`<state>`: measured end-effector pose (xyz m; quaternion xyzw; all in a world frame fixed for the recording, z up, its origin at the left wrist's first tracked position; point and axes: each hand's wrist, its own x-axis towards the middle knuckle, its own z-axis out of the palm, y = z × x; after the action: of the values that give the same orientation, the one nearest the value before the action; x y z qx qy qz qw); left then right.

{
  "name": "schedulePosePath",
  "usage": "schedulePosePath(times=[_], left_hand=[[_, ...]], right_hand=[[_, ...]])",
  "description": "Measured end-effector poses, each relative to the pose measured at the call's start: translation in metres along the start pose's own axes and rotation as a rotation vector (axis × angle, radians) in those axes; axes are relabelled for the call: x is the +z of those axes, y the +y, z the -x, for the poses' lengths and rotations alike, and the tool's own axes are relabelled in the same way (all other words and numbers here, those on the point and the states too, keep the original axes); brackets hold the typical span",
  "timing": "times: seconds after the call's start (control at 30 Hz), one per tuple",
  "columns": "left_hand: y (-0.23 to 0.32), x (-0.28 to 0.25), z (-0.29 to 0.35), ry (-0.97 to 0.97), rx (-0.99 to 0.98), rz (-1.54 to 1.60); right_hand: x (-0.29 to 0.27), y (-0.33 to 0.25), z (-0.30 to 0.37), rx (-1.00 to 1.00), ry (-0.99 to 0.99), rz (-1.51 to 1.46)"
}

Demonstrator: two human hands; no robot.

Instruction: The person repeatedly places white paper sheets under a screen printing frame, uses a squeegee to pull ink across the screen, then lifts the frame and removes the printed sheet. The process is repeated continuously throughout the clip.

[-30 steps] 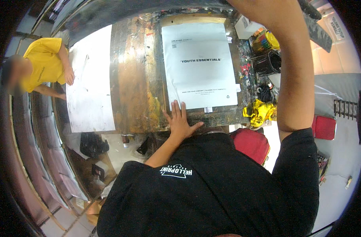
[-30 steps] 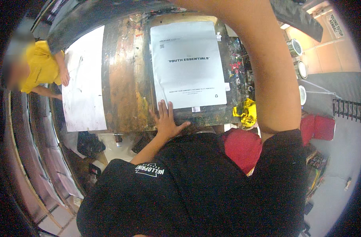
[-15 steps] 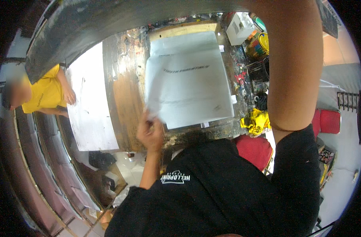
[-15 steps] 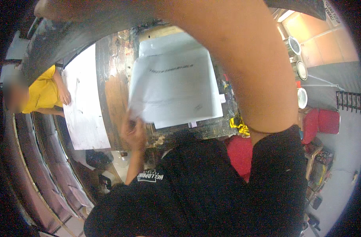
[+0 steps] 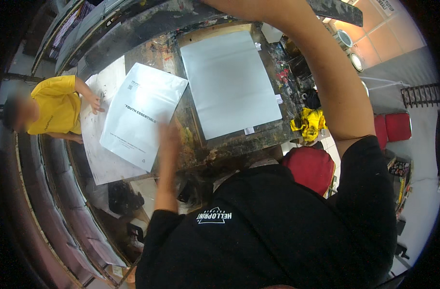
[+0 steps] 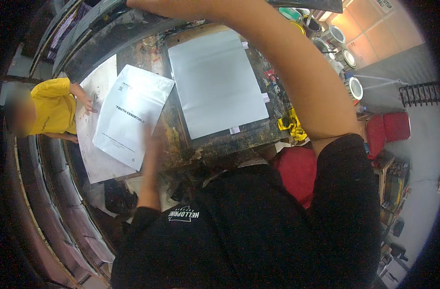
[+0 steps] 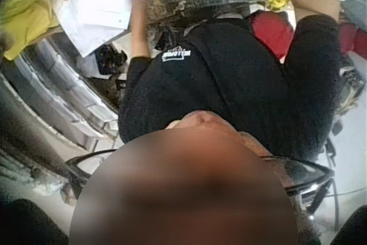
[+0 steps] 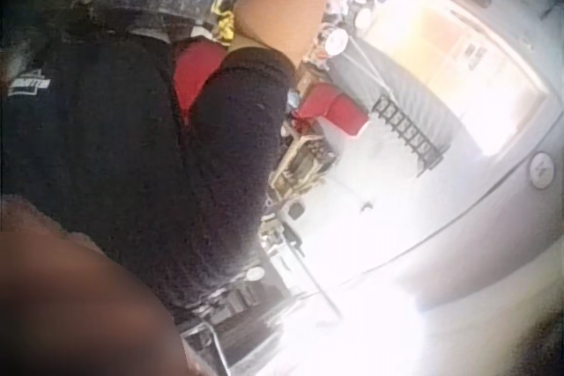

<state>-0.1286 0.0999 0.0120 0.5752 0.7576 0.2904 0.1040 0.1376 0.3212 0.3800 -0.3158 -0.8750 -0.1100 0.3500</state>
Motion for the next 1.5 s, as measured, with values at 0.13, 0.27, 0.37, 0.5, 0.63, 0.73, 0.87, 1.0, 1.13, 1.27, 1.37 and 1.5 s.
schedulePosePath(times=[0.13, 0.27, 0.37, 0.5, 0.63, 0.73, 0.87, 1.0, 1.13, 1.27, 1.37, 1.5], left_hand=[[0.119, 0.06, 0.042, -0.386, -0.029, 0.31], [0.187, -0.056, 0.028, -0.174, 0.075, 1.593], [0.192, -0.111, 0.057, -0.122, -0.369, 2.025], [0.125, -0.033, 0.113, -0.236, -0.93, 1.774], [0.07, 0.048, 0.13, -0.298, -1.242, 1.705], [0.075, 0.061, 0.121, -0.283, -1.285, 1.521], [0.083, 0.061, 0.117, -0.286, -1.286, 1.448], [0.085, 0.054, 0.12, -0.286, -1.318, 1.406], [0.113, 0.026, 0.105, -0.185, -1.421, 1.365], [0.108, 0.03, 0.128, -0.094, -1.379, 1.385], [0.104, 0.028, 0.132, -0.124, -1.232, 1.373], [0.096, 0.031, 0.149, -0.155, -1.142, 1.436]], right_hand=[[0.01, -0.022, -0.002, 0.013, -0.121, -0.144], [0.018, -0.019, 0.064, -0.06, -0.085, 0.043], [0.028, -0.036, 0.146, -0.063, -0.595, -0.06], [0.081, -0.05, 0.274, 0.108, -0.806, -0.225], [0.139, -0.069, 0.368, 0.106, -0.742, -0.291], [0.174, -0.057, 0.384, 0.008, -0.624, -0.224], [0.256, 0.002, 0.31, -0.011, -0.561, -0.198], [0.357, 0.074, 0.205, 0.034, -0.472, -0.144], [0.421, 0.147, 0.114, -0.002, -0.584, -0.175], [0.441, 0.178, 0.059, 0.029, -0.569, -0.218], [0.442, 0.171, 0.075, 0.017, -0.512, -0.164], [0.379, 0.113, 0.146, -0.026, -0.524, -0.156]])
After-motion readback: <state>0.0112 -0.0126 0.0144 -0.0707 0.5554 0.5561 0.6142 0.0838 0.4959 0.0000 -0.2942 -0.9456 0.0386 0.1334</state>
